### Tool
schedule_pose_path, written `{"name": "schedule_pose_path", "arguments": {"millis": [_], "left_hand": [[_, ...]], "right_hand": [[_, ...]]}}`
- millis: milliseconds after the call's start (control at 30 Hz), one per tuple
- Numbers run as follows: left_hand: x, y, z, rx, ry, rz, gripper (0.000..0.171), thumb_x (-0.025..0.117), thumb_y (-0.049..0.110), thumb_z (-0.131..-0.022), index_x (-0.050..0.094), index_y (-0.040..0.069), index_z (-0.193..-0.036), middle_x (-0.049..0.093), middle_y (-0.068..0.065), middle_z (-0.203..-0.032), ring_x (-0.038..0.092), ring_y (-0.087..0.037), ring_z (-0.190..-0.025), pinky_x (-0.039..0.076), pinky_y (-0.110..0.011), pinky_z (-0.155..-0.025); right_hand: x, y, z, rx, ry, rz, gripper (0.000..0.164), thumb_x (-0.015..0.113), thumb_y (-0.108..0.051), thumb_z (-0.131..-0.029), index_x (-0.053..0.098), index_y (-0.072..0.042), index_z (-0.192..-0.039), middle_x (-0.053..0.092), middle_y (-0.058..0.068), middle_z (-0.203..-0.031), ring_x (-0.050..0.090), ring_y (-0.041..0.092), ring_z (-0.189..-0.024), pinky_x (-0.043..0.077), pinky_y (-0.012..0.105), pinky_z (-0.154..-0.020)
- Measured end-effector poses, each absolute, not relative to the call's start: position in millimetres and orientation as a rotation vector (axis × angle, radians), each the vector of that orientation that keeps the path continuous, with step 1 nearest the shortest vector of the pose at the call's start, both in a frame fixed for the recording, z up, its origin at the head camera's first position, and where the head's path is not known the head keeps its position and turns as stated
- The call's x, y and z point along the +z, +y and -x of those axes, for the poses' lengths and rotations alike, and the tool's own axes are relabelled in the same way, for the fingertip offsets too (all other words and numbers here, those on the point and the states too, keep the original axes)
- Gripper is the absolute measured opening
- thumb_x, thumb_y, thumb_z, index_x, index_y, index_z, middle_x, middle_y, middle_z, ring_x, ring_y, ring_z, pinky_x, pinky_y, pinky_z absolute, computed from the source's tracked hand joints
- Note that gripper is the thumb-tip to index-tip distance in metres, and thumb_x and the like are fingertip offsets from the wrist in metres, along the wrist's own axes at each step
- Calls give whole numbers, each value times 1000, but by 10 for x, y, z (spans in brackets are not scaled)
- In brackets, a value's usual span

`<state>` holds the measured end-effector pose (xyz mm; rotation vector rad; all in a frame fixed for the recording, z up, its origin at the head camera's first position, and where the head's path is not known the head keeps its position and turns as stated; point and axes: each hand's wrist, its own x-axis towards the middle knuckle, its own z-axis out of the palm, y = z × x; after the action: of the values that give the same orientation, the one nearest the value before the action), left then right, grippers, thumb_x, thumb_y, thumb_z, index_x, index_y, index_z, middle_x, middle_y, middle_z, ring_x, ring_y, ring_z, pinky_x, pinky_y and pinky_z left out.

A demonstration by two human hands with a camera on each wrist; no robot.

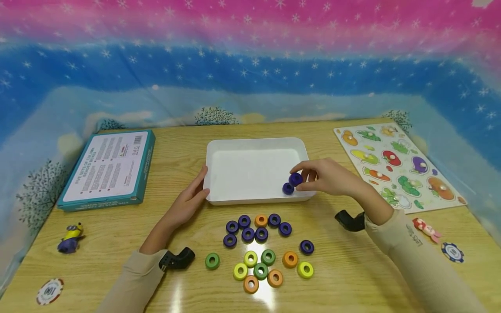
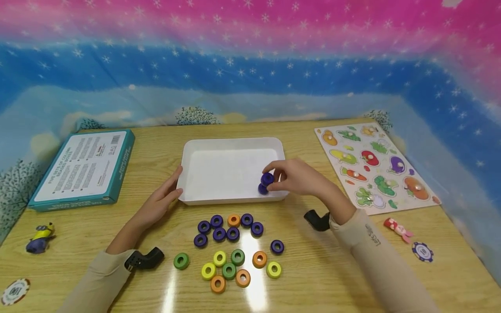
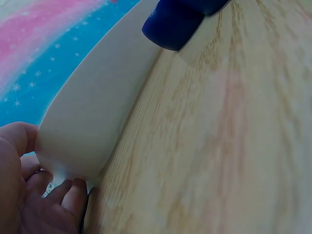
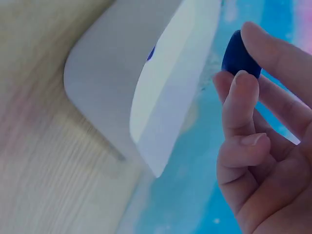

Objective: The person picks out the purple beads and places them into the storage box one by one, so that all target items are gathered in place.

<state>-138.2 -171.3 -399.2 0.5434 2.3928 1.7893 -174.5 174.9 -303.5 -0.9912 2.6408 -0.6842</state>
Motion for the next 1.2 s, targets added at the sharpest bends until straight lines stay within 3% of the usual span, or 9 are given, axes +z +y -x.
{"name": "schedule_pose_path", "arguments": {"millis": [433,1200], "left_hand": [[-3986,-1711,1395,1778,2404,-554,53,39,17,-91,11,15,-136,5,2,-140,6,-6,-124,11,-29,-99],[-4006,-1723,1400,1781,2387,-596,54,39,17,-91,9,14,-136,5,1,-140,6,-6,-124,12,-26,-98]], "right_hand": [[-3297,1578,2230,-563,2665,881,36,65,-22,-74,58,-10,-108,56,-2,-75,50,13,-65,39,27,-55],[-3397,1545,2271,-419,2627,861,40,66,-15,-73,56,-9,-111,57,1,-79,51,13,-69,41,28,-60]]}}
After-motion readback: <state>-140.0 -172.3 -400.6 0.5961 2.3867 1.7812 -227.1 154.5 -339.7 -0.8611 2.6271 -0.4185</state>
